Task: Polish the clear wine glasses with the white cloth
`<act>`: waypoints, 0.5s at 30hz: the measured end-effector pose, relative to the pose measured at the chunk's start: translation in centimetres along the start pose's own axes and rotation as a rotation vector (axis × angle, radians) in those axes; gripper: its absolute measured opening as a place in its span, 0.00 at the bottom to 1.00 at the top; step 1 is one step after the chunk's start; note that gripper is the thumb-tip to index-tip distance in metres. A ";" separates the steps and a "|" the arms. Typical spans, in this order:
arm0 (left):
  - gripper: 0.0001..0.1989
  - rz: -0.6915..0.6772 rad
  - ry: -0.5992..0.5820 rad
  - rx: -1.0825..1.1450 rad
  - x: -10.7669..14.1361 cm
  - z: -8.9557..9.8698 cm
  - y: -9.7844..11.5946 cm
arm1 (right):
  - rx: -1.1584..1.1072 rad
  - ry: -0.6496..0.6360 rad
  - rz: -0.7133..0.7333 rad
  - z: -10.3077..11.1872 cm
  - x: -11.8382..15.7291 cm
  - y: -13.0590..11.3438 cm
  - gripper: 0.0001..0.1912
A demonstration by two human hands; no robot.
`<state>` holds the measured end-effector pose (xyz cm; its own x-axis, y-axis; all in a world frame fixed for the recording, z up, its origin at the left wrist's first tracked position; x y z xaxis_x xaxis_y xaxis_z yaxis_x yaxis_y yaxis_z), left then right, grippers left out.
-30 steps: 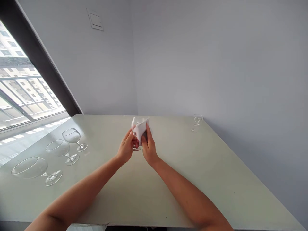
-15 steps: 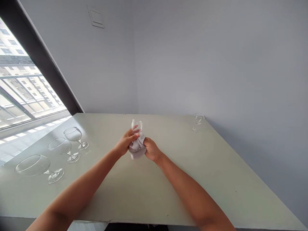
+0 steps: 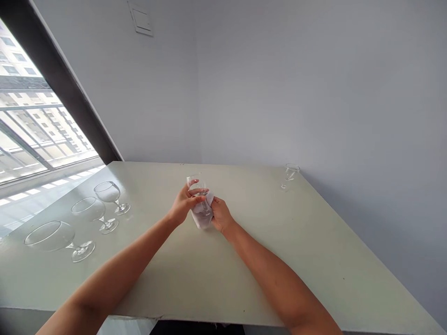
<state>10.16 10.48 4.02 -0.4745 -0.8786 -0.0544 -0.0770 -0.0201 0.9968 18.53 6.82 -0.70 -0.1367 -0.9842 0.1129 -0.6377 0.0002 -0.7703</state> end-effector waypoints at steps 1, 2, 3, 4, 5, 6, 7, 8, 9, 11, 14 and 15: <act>0.34 -0.017 0.024 -0.033 0.0 0.2 0.2 | 0.023 0.038 0.013 0.6 -0.2 -0.2 0.11; 0.33 -0.037 0.052 -0.060 0.1 0.5 0.4 | 0.042 0.075 0.030 1.2 -0.4 -0.4 0.11; 0.33 -0.060 0.082 -0.078 0.1 0.9 0.7 | 0.054 0.111 0.051 1.9 -0.7 -0.8 0.12; 0.32 -0.084 0.108 -0.087 0.0 1.3 1.1 | 0.062 0.144 0.074 2.6 -1.0 -1.3 0.12; 0.32 -0.105 0.133 -0.087 -0.1 1.8 1.5 | 0.069 0.173 0.097 3.3 -1.3 -1.8 0.12; 0.32 -0.125 0.161 -0.082 -0.2 2.4 1.9 | 0.078 0.199 0.118 4.0 -1.5 -2.3 0.12; 0.33 -0.140 0.191 -0.080 -0.2 3.0 2.3 | 0.089 0.224 0.140 4.5 -1.6 -3.0 0.12; 0.33 -0.153 0.224 -0.083 -0.3 3.6 2.6 | 0.106 0.243 0.167 4.8 -1.6 -3.6 0.12; 0.34 -0.164 0.263 -0.090 -0.2 4.1 2.9 | 0.134 0.251 0.194 4.8 -1.5 -4.3 0.12; 0.34 -0.190 0.350 -0.102 0.3 4.8 3.5 | 0.218 0.223 0.229 4.0 -1.0 -5.0 0.12; 0.34 -0.229 0.419 -0.094 1.5 4.2 3.8 | 0.299 0.105 0.162 1.4 -0.1 -3.7 0.12; 0.33 -0.240 0.424 -0.100 2.0 3.7 3.8 | 0.285 0.080 0.121 0.8 0.2 -2.9 0.12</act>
<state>5.68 10.41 7.46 -0.0540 -0.9598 -0.2753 -0.0461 -0.2730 0.9609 20.98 6.48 1.06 -0.2652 -0.9629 0.0505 -0.3770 0.0553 -0.9246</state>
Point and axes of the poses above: each hand's wrist, its own x-axis away from the middle knuckle, its own z-axis out of the back of the hand, y = z × x, the point moved 10 cm from there along -x, towards the middle knuckle, and after that the axes turned 11 degrees about -x, right-handed, at the moved point
